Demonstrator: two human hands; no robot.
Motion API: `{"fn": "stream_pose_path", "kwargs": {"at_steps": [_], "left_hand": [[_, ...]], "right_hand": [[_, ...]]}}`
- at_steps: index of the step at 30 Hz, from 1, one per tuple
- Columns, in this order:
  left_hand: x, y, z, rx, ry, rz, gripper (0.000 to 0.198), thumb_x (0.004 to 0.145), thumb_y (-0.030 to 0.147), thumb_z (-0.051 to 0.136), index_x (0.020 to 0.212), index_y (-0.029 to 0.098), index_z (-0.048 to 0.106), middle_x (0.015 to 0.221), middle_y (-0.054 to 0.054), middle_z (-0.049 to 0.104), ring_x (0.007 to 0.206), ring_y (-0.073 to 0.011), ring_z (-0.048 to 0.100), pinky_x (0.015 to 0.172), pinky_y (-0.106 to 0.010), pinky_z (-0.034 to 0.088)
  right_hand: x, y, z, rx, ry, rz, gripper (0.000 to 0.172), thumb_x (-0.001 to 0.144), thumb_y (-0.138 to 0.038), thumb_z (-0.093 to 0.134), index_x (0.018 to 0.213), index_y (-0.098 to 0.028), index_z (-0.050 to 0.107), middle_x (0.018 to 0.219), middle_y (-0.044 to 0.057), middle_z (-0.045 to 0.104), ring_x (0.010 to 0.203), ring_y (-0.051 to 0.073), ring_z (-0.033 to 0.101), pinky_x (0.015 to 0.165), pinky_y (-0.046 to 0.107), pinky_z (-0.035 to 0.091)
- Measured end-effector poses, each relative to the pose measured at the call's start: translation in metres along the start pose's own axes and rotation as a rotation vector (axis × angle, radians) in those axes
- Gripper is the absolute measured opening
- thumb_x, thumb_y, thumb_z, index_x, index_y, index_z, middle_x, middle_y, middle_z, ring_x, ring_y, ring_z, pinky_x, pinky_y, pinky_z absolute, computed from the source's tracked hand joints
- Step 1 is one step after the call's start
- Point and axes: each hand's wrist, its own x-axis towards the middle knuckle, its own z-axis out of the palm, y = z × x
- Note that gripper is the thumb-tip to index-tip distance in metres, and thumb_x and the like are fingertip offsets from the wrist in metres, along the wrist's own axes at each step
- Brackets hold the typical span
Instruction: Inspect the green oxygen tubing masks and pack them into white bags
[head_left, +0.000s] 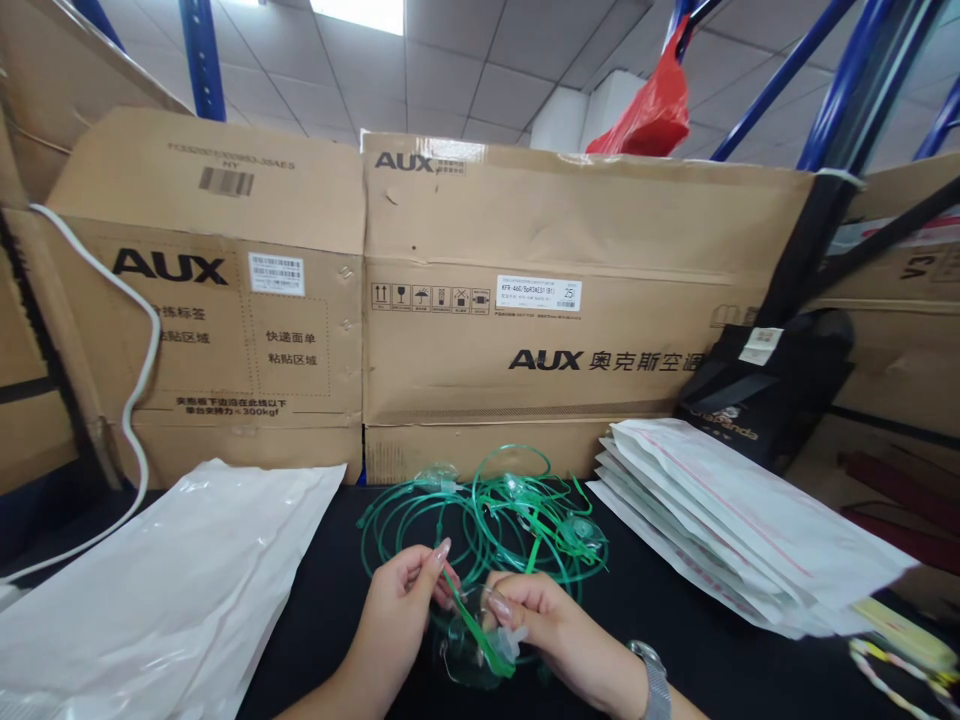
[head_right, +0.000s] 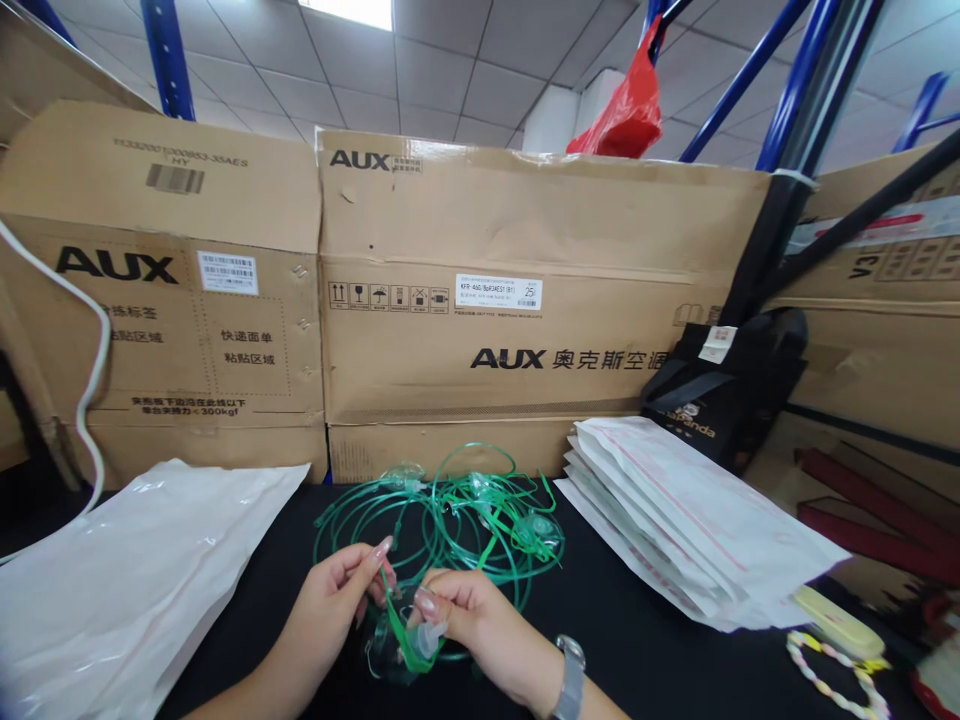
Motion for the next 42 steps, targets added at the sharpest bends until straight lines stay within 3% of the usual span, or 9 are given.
{"fn": "stream_pose_path", "kwargs": {"at_steps": [5,11,15,24,28,35,37,39,42], "left_hand": [[0.007,-0.008,-0.006,-0.057,0.106,0.045,0.033,0.07,0.046,0.054,0.056,0.016,0.056,0.047,0.002,0.053,0.043,-0.0102,0.045,0.041,-0.02,0.03],[-0.005,-0.015,0.005,-0.31,-0.244,-0.176,0.038,0.069,0.053,0.05,0.064,0.016,0.057,0.049,0.004,0.051,0.046,-0.0105,0.046,0.048,-0.023,0.036],[-0.006,-0.012,0.003,-0.332,-0.357,-0.218,0.028,0.068,0.041,0.06,0.064,0.014,0.061,0.055,0.002,0.055,0.055,-0.0109,0.05,0.056,-0.022,0.037],[0.006,-0.02,-0.007,-0.805,-0.216,-0.332,0.01,0.073,0.018,0.059,0.08,0.016,0.065,0.072,-0.002,0.066,0.068,-0.0123,0.059,0.068,-0.025,0.043],[0.014,-0.024,-0.011,-0.868,-0.173,-0.382,0.012,0.076,0.012,0.054,0.082,0.014,0.064,0.074,-0.006,0.069,0.067,-0.0136,0.062,0.069,-0.026,0.045],[0.013,-0.024,-0.008,-0.876,-0.155,-0.351,0.015,0.079,0.007,0.048,0.076,0.011,0.062,0.072,-0.006,0.067,0.075,-0.0161,0.063,0.074,-0.028,0.045],[0.013,-0.024,-0.008,-0.876,-0.154,-0.352,0.015,0.079,0.007,0.048,0.077,0.011,0.062,0.07,-0.006,0.066,0.074,-0.0162,0.063,0.074,-0.027,0.045],[0.013,-0.025,-0.008,-0.875,-0.148,-0.359,0.014,0.079,0.008,0.048,0.08,0.011,0.062,0.07,-0.005,0.066,0.075,-0.0167,0.063,0.073,-0.027,0.045],[0.014,-0.026,-0.01,-0.883,-0.158,-0.363,0.014,0.078,0.008,0.049,0.084,0.012,0.061,0.073,-0.005,0.066,0.073,-0.0159,0.062,0.07,-0.027,0.045]], "right_hand": [[0.001,-0.005,-0.003,-0.066,0.003,-0.001,0.035,0.077,-0.044,0.048,0.066,-0.014,0.062,0.063,-0.002,0.042,0.058,0.01,0.038,0.055,0.023,0.031],[0.004,-0.007,-0.002,-0.312,0.148,-0.071,0.035,0.084,-0.04,0.038,0.064,-0.016,0.054,0.067,-0.001,0.043,0.064,0.012,0.043,0.064,0.026,0.036],[0.0,-0.005,0.004,-0.526,0.191,-0.125,0.031,0.086,-0.036,0.035,0.065,-0.018,0.05,0.07,0.0,0.044,0.068,0.013,0.045,0.065,0.025,0.039],[-0.001,-0.006,-0.008,-0.812,0.259,-0.02,0.029,0.086,-0.039,0.035,0.076,-0.021,0.056,0.063,-0.002,0.054,0.06,0.013,0.051,0.059,0.023,0.039],[-0.005,-0.018,-0.006,-0.911,0.177,-0.081,0.02,0.081,-0.036,0.047,0.076,-0.02,0.058,0.068,0.0,0.055,0.067,0.013,0.05,0.062,0.023,0.039],[-0.011,-0.025,0.012,-0.878,-0.18,-0.12,0.012,0.075,-0.026,0.057,0.067,-0.018,0.06,0.074,0.0,0.052,0.074,0.011,0.05,0.066,0.02,0.041],[-0.01,-0.023,0.015,-0.873,-0.218,-0.145,0.013,0.074,-0.028,0.058,0.066,-0.018,0.06,0.077,0.001,0.051,0.074,0.011,0.05,0.065,0.019,0.041],[-0.01,-0.021,0.012,-0.956,-0.127,-0.183,0.014,0.076,-0.028,0.055,0.067,-0.018,0.06,0.082,0.003,0.051,0.078,0.013,0.049,0.068,0.022,0.041],[-0.007,-0.018,-0.005,-1.203,0.202,-0.196,0.018,0.081,-0.02,0.046,0.071,-0.018,0.06,0.08,0.006,0.051,0.077,0.017,0.047,0.068,0.03,0.038]]}}
